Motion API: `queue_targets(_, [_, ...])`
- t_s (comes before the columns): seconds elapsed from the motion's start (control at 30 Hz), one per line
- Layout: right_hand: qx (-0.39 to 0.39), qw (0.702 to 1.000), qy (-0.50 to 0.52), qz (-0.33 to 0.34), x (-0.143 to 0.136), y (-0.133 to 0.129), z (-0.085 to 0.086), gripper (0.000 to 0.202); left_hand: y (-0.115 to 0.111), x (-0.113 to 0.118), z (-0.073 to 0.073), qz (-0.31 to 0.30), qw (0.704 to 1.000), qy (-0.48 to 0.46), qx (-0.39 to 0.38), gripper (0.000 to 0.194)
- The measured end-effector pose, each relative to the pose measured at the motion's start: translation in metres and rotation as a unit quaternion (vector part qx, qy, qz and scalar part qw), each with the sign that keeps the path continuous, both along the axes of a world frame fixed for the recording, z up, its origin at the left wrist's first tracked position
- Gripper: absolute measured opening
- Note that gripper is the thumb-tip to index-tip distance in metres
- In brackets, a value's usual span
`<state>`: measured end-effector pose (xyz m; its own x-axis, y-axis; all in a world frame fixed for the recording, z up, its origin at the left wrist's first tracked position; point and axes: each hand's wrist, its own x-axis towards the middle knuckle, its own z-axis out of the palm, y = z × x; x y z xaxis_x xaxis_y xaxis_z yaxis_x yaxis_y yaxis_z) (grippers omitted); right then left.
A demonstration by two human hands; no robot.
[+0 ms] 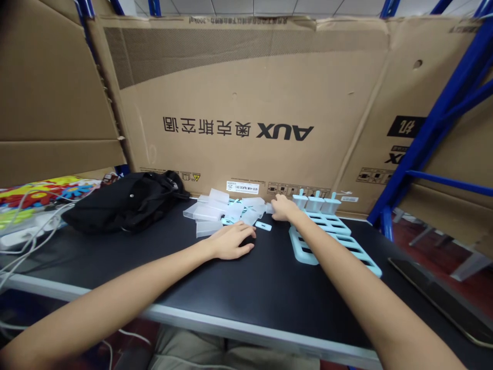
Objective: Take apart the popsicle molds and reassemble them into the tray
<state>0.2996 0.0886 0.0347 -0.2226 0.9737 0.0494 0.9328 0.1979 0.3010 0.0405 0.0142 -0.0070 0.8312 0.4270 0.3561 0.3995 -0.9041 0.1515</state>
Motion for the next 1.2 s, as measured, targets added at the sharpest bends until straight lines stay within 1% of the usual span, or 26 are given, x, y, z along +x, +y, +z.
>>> queue_targets(0.07, [-0.023, 1.0, 0.003, -0.002, 0.0, 0.001, 0.002, 0.04, 0.0, 0.0, 0.001, 0.003, 1.0, 0.005, 0.006, 0.024])
queue_targets(0.23, [-0.085, 0.996, 0.008, -0.007, -0.005, -0.001, 0.012, 0.041, -0.003, 0.0, 0.004, -0.001, 0.999, 0.039, 0.038, 0.03])
queue_targets(0.37, [-0.119, 0.992, 0.009, -0.036, -0.009, -0.003, 0.023, 0.054, -0.005, 0.004, 0.003, 0.025, 0.998, 0.043, 0.045, 0.036])
queue_targets(0.5, [-0.122, 0.991, 0.012, -0.05, -0.014, -0.007, 0.041, 0.062, -0.004, 0.012, 0.002, 0.033, 0.997, 0.045, 0.06, 0.038])
queue_targets(0.6, [-0.126, 0.99, 0.019, -0.053, -0.019, -0.011, 0.055, 0.059, -0.005, 0.016, 0.004, 0.026, 0.996, 0.047, 0.067, 0.034])
queue_targets(0.7, [-0.158, 0.984, 0.031, -0.073, -0.025, -0.016, 0.064, 0.049, -0.007, 0.016, 0.007, 0.015, 0.996, 0.038, 0.073, 0.031])
queue_targets(0.8, [-0.19, 0.975, 0.045, -0.109, -0.028, -0.019, 0.067, 0.047, -0.008, 0.014, 0.008, 0.002, 0.996, 0.029, 0.08, 0.032])
queue_targets(0.9, [-0.184, 0.972, 0.059, -0.134, -0.03, -0.02, 0.07, 0.049, -0.007, 0.014, 0.006, -0.004, 0.996, 0.028, 0.082, 0.034])
queue_targets(1.03, [-0.168, 0.973, 0.079, -0.135, -0.029, -0.022, 0.073, 0.05, -0.006, 0.015, 0.005, -0.007, 0.996, 0.049, 0.076, 0.033])
queue_targets(1.13, [-0.206, 0.964, 0.091, -0.142, -0.031, -0.027, 0.069, 0.047, -0.007, 0.015, 0.007, -0.018, 0.995, 0.054, 0.085, 0.03])
queue_targets(1.2, [-0.217, 0.962, 0.093, -0.14, -0.035, -0.03, 0.064, 0.044, -0.008, 0.014, 0.008, -0.027, 0.994, 0.05, 0.098, 0.027])
